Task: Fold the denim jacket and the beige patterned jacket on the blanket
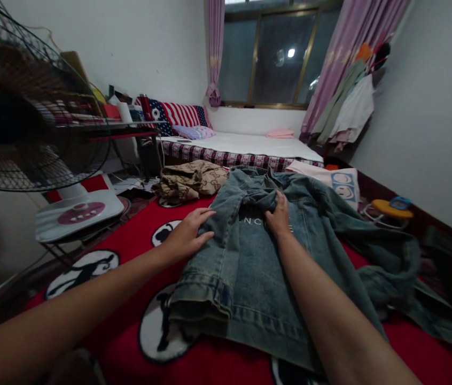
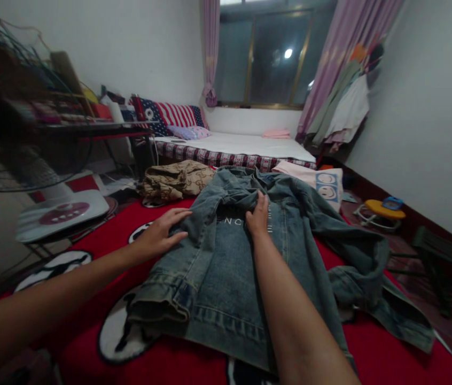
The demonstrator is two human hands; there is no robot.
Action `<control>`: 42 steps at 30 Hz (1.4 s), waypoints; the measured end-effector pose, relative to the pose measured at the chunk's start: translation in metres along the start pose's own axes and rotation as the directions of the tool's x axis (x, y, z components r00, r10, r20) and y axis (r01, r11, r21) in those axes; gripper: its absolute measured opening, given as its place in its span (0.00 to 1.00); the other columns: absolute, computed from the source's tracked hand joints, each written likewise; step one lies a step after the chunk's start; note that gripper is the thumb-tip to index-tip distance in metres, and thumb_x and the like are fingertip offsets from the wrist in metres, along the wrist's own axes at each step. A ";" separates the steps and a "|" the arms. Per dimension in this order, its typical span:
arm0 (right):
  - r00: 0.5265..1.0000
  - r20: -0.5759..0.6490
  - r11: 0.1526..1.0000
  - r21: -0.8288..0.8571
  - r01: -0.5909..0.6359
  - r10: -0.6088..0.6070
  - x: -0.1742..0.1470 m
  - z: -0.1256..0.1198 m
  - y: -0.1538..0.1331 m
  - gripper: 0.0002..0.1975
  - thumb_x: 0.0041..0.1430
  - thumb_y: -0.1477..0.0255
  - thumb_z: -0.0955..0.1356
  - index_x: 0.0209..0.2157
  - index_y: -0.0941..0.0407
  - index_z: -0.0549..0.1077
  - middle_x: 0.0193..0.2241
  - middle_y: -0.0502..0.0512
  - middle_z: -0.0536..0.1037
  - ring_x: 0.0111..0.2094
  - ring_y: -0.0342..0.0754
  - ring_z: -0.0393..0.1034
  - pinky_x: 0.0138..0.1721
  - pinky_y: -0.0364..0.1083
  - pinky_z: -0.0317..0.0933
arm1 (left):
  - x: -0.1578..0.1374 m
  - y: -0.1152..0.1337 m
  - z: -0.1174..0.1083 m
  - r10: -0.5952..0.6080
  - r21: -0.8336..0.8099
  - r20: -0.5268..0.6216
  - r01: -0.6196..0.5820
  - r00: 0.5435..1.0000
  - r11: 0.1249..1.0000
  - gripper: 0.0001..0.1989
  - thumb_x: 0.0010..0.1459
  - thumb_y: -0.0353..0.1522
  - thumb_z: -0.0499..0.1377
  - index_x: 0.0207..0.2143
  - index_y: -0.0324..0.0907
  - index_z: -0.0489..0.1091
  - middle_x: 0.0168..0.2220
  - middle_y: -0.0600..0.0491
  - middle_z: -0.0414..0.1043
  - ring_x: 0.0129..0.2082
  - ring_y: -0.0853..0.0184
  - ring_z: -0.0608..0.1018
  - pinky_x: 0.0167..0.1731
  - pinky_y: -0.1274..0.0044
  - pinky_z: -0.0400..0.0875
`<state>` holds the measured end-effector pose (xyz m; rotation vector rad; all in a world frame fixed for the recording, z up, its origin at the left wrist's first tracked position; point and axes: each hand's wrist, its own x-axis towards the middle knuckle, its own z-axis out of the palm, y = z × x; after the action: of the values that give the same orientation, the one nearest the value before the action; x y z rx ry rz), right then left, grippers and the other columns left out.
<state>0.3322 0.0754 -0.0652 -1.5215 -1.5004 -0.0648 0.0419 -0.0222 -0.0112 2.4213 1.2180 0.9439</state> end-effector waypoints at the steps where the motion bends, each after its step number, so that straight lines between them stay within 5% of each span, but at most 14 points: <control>1: 0.999 -0.043 0.999 -0.035 -0.020 0.018 -0.002 -0.004 -0.006 0.35 0.49 0.78 0.63 0.61 0.59 0.56 0.61 0.68 0.57 0.58 0.59 0.59 0.55 0.57 0.59 | -0.002 -0.006 0.004 -0.002 0.039 0.022 0.001 1.000 0.999 0.24 0.58 0.36 0.58 0.57 0.40 0.67 0.60 0.42 0.63 0.61 0.57 0.65 0.61 0.65 0.58; 6: 0.993 -0.087 0.993 -0.102 0.066 -0.075 -0.017 -0.018 -0.041 0.16 0.60 0.69 0.62 0.48 0.57 0.70 0.48 0.63 0.73 0.45 0.54 0.70 0.43 0.48 0.62 | -0.016 0.012 0.005 0.045 0.040 0.083 -0.049 0.995 0.998 0.13 0.62 0.38 0.55 0.41 0.42 0.76 0.48 0.47 0.74 0.50 0.61 0.74 0.52 0.72 0.66; 9: 0.973 0.219 0.996 -0.041 0.082 -0.071 -0.024 -0.012 -0.062 0.23 0.65 0.56 0.58 0.28 0.55 0.75 0.27 0.57 0.76 0.32 0.50 0.71 0.35 0.44 0.58 | -0.023 0.040 -0.009 -0.019 0.037 0.246 0.011 0.969 0.999 0.17 0.61 0.45 0.56 0.39 0.43 0.77 0.38 0.50 0.77 0.39 0.63 0.77 0.41 0.75 0.69; 13: 0.845 0.529 0.989 0.148 -0.005 -0.075 -0.030 0.004 -0.086 0.28 0.60 0.48 0.60 0.22 0.55 0.73 0.21 0.52 0.73 0.26 0.46 0.67 0.29 0.42 0.54 | -0.039 0.062 -0.022 0.059 0.139 0.517 -0.152 0.854 0.979 0.35 0.45 0.55 0.64 0.52 0.48 0.72 0.46 0.47 0.74 0.44 0.55 0.76 0.43 0.70 0.69; 17: 0.886 0.446 0.901 0.425 -0.086 -0.126 -0.031 0.010 -0.106 0.16 0.53 0.59 0.67 0.23 0.57 0.72 0.21 0.48 0.71 0.25 0.43 0.63 0.28 0.40 0.55 | -0.044 0.075 -0.026 0.106 0.163 0.577 -0.242 0.810 0.957 0.27 0.46 0.41 0.67 0.51 0.47 0.73 0.47 0.46 0.73 0.45 0.55 0.75 0.44 0.70 0.68; 20: 0.964 0.261 0.809 0.556 -0.189 0.046 -0.023 0.005 -0.112 0.13 0.53 0.63 0.64 0.24 0.58 0.71 0.21 0.47 0.69 0.26 0.43 0.62 0.28 0.40 0.56 | -0.034 0.089 -0.029 0.107 0.053 0.488 -0.152 0.866 0.987 0.14 0.53 0.28 0.59 0.42 0.45 0.76 0.40 0.50 0.77 0.41 0.62 0.77 0.42 0.75 0.68; 23: 0.950 0.234 0.827 0.476 -0.299 0.208 -0.015 -0.001 -0.105 0.11 0.51 0.66 0.62 0.23 0.58 0.70 0.20 0.47 0.68 0.26 0.44 0.62 0.28 0.41 0.56 | -0.022 0.099 -0.027 0.121 -0.107 0.459 -0.080 0.880 0.991 0.15 0.54 0.25 0.56 0.42 0.41 0.76 0.38 0.52 0.79 0.37 0.67 0.78 0.37 0.80 0.67; 29: 0.875 0.340 0.889 0.181 -0.421 0.345 -0.016 0.004 -0.075 0.03 0.36 0.78 0.66 0.18 0.56 0.68 0.17 0.48 0.69 0.26 0.47 0.67 0.30 0.42 0.56 | 0.019 0.091 -0.006 0.143 -0.181 0.822 0.014 0.552 0.983 0.17 0.55 0.42 0.62 0.38 0.39 0.78 0.33 0.49 0.80 0.30 0.66 0.79 0.29 0.80 0.68; 30: 0.870 0.352 0.887 0.179 -0.425 0.345 -0.016 0.006 -0.072 0.03 0.37 0.78 0.66 0.17 0.56 0.68 0.16 0.48 0.69 0.26 0.47 0.67 0.29 0.42 0.56 | 0.032 0.087 -0.002 0.128 -0.205 0.829 0.083 0.545 0.975 0.17 0.57 0.42 0.59 0.36 0.38 0.78 0.32 0.49 0.79 0.30 0.66 0.79 0.29 0.80 0.69; 32: 0.866 0.369 0.886 0.188 -0.425 0.337 -0.016 0.010 -0.068 0.04 0.39 0.75 0.67 0.16 0.56 0.68 0.15 0.48 0.69 0.25 0.47 0.67 0.28 0.42 0.57 | 0.063 0.079 0.007 0.039 -0.235 0.712 0.185 0.701 0.954 0.15 0.60 0.37 0.55 0.32 0.36 0.76 0.30 0.48 0.78 0.27 0.67 0.79 0.29 0.78 0.71; 34: 0.871 0.357 0.882 0.204 -0.425 0.337 -0.016 0.013 -0.066 0.06 0.41 0.71 0.68 0.16 0.56 0.69 0.16 0.48 0.70 0.25 0.47 0.68 0.28 0.42 0.58 | 0.094 0.064 0.021 -0.105 -0.247 0.328 0.193 0.939 0.950 0.11 0.60 0.30 0.53 0.33 0.36 0.75 0.32 0.48 0.77 0.29 0.66 0.79 0.34 0.76 0.74; 35: 0.875 0.344 0.881 0.207 -0.425 0.341 -0.015 0.013 -0.065 0.06 0.43 0.69 0.67 0.18 0.56 0.70 0.17 0.49 0.71 0.26 0.47 0.69 0.28 0.42 0.59 | 0.107 0.053 0.031 -0.160 -0.243 0.075 0.174 0.984 0.954 0.12 0.58 0.26 0.52 0.37 0.36 0.75 0.35 0.47 0.77 0.33 0.65 0.79 0.39 0.74 0.74; 38: 0.891 0.218 0.837 0.311 -0.450 0.398 -0.014 0.012 -0.056 0.12 0.48 0.63 0.65 0.27 0.57 0.72 0.23 0.51 0.75 0.24 0.46 0.69 0.26 0.43 0.61 | 0.128 0.015 0.066 -0.256 -0.230 -0.434 0.168 0.864 0.959 0.23 0.53 0.17 0.48 0.47 0.38 0.71 0.45 0.46 0.74 0.48 0.63 0.76 0.55 0.69 0.67; 42: 0.861 -0.127 0.758 0.549 -0.352 0.492 -0.004 0.004 -0.030 0.14 0.49 0.65 0.63 0.37 0.57 0.69 0.31 0.55 0.76 0.26 0.47 0.71 0.25 0.44 0.65 | 0.123 -0.028 0.105 -0.302 -0.208 -0.444 0.230 0.844 0.951 0.35 0.43 0.13 0.48 0.56 0.34 0.64 0.54 0.40 0.66 0.58 0.58 0.68 0.61 0.67 0.61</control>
<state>0.3053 0.0682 -0.0532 -1.3120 -0.8298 0.3655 0.1476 0.0967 -0.0513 1.8925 1.5293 1.5266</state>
